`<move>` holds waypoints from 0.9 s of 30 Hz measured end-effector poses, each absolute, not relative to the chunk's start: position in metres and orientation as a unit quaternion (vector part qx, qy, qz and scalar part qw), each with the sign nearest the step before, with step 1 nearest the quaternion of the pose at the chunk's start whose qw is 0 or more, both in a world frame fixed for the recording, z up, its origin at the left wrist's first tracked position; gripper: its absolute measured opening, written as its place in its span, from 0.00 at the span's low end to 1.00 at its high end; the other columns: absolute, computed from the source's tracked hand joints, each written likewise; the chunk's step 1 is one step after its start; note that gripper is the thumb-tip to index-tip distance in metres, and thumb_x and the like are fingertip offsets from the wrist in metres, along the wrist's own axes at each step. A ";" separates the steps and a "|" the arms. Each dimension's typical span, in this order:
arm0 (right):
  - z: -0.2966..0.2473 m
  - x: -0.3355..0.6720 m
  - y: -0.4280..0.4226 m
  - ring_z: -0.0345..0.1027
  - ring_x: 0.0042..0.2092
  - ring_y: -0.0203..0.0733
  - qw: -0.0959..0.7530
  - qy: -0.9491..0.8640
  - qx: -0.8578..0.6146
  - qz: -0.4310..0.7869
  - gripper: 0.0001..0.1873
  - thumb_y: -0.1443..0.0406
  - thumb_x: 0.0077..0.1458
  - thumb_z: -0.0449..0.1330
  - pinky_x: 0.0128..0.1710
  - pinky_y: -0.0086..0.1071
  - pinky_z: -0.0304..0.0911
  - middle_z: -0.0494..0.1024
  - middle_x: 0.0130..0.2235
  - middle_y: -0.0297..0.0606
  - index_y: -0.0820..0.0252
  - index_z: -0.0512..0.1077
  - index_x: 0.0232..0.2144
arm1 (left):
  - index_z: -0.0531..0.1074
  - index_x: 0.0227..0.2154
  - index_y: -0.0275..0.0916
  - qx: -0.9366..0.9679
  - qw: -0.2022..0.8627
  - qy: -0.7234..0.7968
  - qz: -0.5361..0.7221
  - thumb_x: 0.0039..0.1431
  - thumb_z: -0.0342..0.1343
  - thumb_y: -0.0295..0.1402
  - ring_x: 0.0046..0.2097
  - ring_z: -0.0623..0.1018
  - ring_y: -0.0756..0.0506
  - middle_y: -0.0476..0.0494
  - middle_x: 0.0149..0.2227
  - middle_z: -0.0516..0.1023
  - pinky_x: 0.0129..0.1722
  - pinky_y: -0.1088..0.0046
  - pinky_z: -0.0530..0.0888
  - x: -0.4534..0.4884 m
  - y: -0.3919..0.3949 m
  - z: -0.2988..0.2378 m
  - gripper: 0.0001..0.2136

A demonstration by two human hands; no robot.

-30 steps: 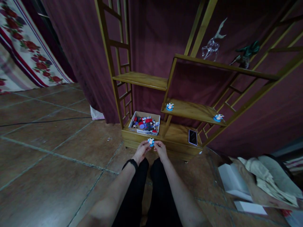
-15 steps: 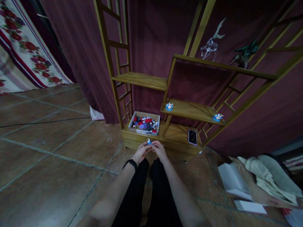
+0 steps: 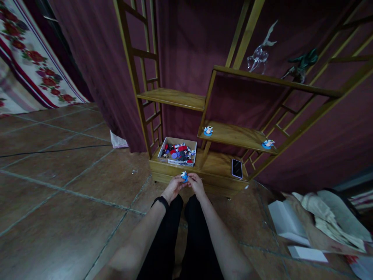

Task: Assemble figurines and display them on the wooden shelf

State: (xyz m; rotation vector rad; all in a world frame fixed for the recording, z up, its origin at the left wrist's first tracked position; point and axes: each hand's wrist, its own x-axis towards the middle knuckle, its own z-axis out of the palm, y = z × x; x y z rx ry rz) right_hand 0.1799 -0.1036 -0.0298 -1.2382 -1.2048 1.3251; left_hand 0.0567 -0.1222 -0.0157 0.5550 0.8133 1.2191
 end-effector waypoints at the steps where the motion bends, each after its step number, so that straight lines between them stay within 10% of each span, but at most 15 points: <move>1: -0.031 0.180 -0.103 0.64 0.24 0.33 0.469 -0.487 -0.508 0.533 0.14 0.57 0.42 0.58 0.22 0.25 0.60 0.73 0.27 0.30 0.55 0.70 0.33 | 0.74 0.30 0.33 0.256 0.710 0.361 0.548 0.41 0.58 0.22 0.34 0.76 0.47 0.41 0.31 0.77 0.41 0.70 0.72 0.057 -0.123 -0.015 0.10; 27: -0.030 0.183 -0.104 0.66 0.28 0.34 0.458 -0.501 -0.524 0.514 0.18 0.54 0.43 0.57 0.22 0.23 0.63 0.74 0.31 0.34 0.57 0.73 0.35 | 0.73 0.30 0.34 0.218 0.649 0.397 0.612 0.38 0.64 0.21 0.32 0.76 0.50 0.45 0.29 0.77 0.36 0.74 0.73 0.065 -0.119 -0.023 0.12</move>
